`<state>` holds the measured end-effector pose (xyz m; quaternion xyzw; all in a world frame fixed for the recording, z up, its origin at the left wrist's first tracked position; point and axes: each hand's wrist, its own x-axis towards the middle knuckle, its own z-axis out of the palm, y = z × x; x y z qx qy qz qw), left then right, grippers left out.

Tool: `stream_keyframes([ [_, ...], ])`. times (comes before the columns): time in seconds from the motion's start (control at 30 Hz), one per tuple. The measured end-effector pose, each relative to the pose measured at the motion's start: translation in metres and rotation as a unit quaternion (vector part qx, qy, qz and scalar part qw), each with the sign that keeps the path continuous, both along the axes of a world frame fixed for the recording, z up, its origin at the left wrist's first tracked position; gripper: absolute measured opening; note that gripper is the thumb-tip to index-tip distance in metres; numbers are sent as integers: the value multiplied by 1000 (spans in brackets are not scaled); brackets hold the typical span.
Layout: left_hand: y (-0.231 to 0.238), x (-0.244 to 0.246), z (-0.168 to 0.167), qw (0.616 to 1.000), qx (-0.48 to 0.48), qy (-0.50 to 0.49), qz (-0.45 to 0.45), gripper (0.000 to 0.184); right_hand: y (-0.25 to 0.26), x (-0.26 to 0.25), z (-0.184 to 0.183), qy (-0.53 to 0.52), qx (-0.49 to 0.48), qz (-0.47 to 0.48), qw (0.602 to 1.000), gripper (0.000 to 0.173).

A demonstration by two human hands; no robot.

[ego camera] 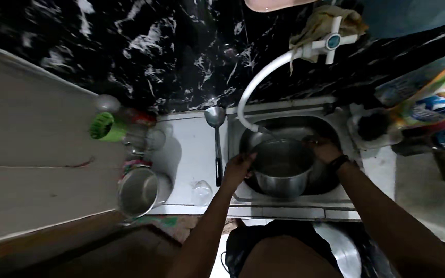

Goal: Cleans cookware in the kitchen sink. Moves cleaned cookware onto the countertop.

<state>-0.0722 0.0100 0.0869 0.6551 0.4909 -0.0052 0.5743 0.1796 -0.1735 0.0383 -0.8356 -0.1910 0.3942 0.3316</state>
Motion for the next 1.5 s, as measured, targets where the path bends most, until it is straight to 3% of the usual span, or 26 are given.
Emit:
stream_keyframes([
  [0.13,-7,-10,13,999,39,-4,-15,52,5,5,-27,25,21,35,999,34],
  [0.27,-16,-18,29,991,117,-22,-64,72,32,-5,-39,106,39,-11,994,36],
  [0.37,-26,-24,27,975,187,-66,-96,74,51,-16,-41,129,62,-91,985,38],
  [0.5,-25,-31,6,952,257,-107,-126,66,72,-18,-42,181,117,-215,952,48],
  [0.7,-27,-39,-21,960,226,-113,-121,51,78,-23,-62,173,115,-195,959,43],
  [0.83,-26,-36,-35,958,234,-107,-130,41,66,-23,-47,141,118,-203,962,46],
  [0.9,-25,-31,-42,961,224,-104,-121,39,54,-17,-31,133,129,-239,953,49],
  [0.97,-24,-24,-43,970,195,-97,-108,39,37,-6,-24,95,140,-216,962,50],
  [1.07,-27,-7,-46,978,139,-132,-79,43,6,6,-8,-47,148,-155,976,37],
  [1.2,-32,22,-65,972,119,-196,-52,38,-27,3,28,-166,172,-120,964,27],
  [1.3,-33,54,-76,975,5,-222,24,51,-50,-5,34,-221,197,-120,948,22],
  [1.37,-33,79,-81,974,-81,-204,52,58,-62,-12,28,-252,265,-120,923,18],
  [1.5,-49,120,-67,977,-165,-116,69,39,-81,-29,28,-304,315,-67,897,18],
])
